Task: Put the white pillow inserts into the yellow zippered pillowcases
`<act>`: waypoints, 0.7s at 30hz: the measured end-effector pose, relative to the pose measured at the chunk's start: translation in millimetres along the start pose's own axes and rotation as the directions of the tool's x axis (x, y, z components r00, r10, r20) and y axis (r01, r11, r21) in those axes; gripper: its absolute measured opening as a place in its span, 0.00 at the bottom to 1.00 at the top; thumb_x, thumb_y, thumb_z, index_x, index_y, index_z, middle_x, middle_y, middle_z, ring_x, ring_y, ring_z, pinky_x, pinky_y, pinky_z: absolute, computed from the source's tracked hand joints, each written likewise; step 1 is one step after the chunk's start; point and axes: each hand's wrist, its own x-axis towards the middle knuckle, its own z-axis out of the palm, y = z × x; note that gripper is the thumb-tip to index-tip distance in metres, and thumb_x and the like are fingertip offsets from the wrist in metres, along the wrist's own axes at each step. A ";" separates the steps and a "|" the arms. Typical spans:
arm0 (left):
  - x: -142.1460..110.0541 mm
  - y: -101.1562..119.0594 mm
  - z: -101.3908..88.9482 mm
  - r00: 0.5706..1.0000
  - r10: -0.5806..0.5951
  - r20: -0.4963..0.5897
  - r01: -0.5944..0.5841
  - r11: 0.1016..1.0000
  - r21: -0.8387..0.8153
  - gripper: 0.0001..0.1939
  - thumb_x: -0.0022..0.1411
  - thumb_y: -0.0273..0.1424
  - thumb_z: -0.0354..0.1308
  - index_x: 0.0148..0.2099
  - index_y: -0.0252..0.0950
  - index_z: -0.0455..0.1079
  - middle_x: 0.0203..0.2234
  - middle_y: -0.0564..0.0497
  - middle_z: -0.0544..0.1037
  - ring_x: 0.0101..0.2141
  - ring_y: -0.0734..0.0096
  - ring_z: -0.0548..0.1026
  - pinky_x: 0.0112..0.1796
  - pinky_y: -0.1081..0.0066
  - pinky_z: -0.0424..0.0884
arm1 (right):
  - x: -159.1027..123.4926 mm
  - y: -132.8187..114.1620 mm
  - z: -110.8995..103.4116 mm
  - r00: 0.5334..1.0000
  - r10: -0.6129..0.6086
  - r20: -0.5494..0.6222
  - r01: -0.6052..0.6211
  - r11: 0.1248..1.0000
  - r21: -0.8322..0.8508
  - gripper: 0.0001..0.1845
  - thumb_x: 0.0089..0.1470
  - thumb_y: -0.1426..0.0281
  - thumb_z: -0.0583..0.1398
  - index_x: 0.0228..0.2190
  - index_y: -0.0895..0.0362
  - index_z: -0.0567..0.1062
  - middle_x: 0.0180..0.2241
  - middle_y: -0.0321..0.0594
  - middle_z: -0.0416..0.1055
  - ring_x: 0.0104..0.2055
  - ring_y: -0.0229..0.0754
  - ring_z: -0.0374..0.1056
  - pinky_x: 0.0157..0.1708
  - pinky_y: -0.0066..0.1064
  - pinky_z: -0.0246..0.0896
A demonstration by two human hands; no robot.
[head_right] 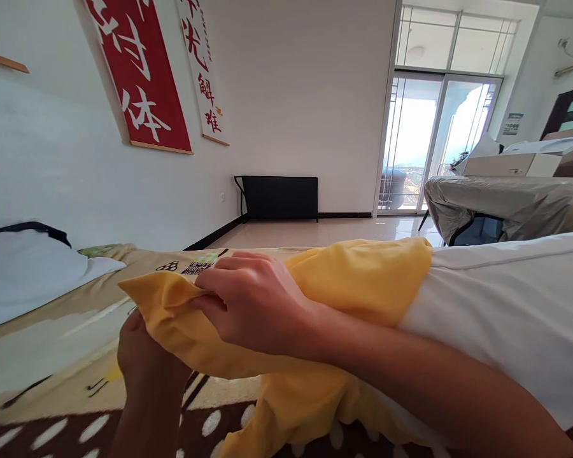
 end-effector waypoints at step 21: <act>-6.6 17.0 -5.6 0.967 -0.205 0.154 0.163 0.954 0.251 0.20 0.34 0.43 0.70 0.23 0.32 0.71 0.18 0.51 0.75 0.20 0.71 0.71 0.19 0.77 0.67 | 0.4 5.9 4.2 0.993 -0.111 -0.046 0.109 0.993 -0.037 0.18 0.58 0.72 0.55 0.18 0.59 0.66 0.22 0.35 0.64 0.28 0.33 0.58 0.34 0.26 0.53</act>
